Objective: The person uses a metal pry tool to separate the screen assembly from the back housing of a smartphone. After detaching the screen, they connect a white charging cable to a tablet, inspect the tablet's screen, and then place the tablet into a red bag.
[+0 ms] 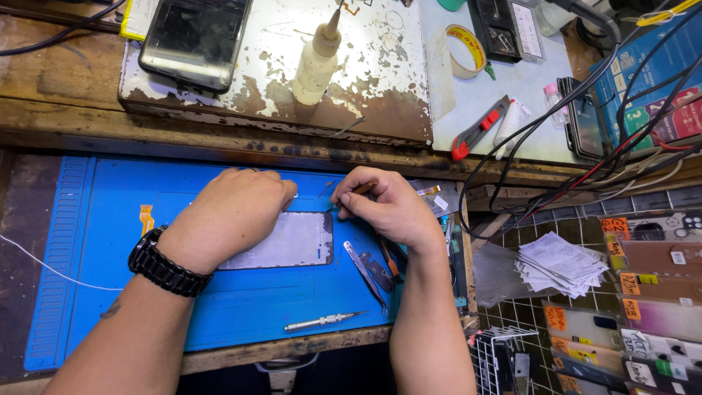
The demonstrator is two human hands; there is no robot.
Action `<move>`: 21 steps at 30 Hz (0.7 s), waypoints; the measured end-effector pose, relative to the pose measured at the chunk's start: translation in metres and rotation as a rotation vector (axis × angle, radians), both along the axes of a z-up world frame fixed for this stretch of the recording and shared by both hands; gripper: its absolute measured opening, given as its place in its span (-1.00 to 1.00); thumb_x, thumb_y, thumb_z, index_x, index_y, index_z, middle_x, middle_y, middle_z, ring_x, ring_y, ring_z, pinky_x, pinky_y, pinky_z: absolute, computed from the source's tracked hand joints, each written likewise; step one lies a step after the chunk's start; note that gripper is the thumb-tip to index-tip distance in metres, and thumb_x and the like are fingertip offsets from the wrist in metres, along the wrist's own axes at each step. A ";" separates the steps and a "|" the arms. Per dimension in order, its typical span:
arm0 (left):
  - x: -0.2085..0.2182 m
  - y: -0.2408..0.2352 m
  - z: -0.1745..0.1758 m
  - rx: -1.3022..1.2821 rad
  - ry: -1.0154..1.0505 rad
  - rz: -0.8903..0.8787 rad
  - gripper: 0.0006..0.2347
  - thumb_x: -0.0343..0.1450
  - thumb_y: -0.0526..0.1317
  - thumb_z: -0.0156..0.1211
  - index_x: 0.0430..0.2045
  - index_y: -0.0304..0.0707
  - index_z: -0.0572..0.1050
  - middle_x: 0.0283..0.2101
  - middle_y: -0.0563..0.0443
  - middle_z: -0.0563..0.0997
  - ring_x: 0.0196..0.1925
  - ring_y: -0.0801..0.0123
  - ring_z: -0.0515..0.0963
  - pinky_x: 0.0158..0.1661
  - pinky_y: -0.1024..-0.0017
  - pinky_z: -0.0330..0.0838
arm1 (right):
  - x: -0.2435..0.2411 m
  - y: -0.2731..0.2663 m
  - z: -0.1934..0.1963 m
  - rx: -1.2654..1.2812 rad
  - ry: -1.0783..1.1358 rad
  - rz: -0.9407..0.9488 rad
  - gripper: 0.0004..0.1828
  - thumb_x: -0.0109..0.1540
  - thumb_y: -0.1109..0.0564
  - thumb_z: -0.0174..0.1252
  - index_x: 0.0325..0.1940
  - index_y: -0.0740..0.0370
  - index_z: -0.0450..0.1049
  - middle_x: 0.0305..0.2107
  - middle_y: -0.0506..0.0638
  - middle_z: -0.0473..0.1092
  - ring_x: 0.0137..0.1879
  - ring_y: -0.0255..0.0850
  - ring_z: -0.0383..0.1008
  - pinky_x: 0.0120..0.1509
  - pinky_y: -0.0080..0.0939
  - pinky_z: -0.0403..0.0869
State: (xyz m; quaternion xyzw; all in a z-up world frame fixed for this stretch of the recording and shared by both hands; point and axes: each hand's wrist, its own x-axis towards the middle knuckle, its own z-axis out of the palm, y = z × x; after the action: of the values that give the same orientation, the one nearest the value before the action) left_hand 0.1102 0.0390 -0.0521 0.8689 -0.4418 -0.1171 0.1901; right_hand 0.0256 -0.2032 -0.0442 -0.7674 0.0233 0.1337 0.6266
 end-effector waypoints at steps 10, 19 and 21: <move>-0.002 0.000 0.002 0.025 -0.042 -0.002 -0.87 0.37 -0.27 -0.01 -0.46 -0.23 0.54 -0.34 -0.18 0.62 -0.21 -0.04 0.63 -0.21 0.04 0.49 | -0.004 -0.001 0.002 -0.054 -0.015 0.015 -0.88 0.32 0.21 0.15 -0.17 0.32 0.55 -0.36 -0.09 0.50 -0.22 -0.38 0.50 -0.13 -0.37 0.49; -0.001 0.000 0.005 0.029 -0.024 0.004 -0.87 0.36 -0.27 -0.01 -0.46 -0.22 0.54 -0.33 -0.17 0.62 -0.20 -0.04 0.63 -0.20 0.04 0.48 | -0.004 -0.003 -0.003 -0.014 0.017 0.006 -0.91 0.30 0.22 0.16 -0.20 0.31 0.53 -0.36 -0.07 0.50 -0.25 -0.37 0.49 -0.16 -0.37 0.47; -0.001 -0.001 0.005 0.034 -0.028 0.003 -0.86 0.37 -0.27 -0.01 -0.46 -0.22 0.54 -0.33 -0.17 0.62 -0.20 -0.04 0.63 -0.20 0.04 0.49 | -0.005 -0.005 -0.004 0.001 0.026 0.009 -0.92 0.30 0.22 0.16 -0.21 0.31 0.52 -0.36 -0.07 0.50 -0.26 -0.37 0.49 -0.17 -0.36 0.47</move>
State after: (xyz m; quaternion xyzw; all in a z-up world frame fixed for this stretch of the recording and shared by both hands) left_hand 0.1088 0.0376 -0.0473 0.8743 -0.4408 -0.1122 0.1695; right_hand 0.0208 -0.2078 -0.0485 -0.7653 0.0281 0.1466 0.6261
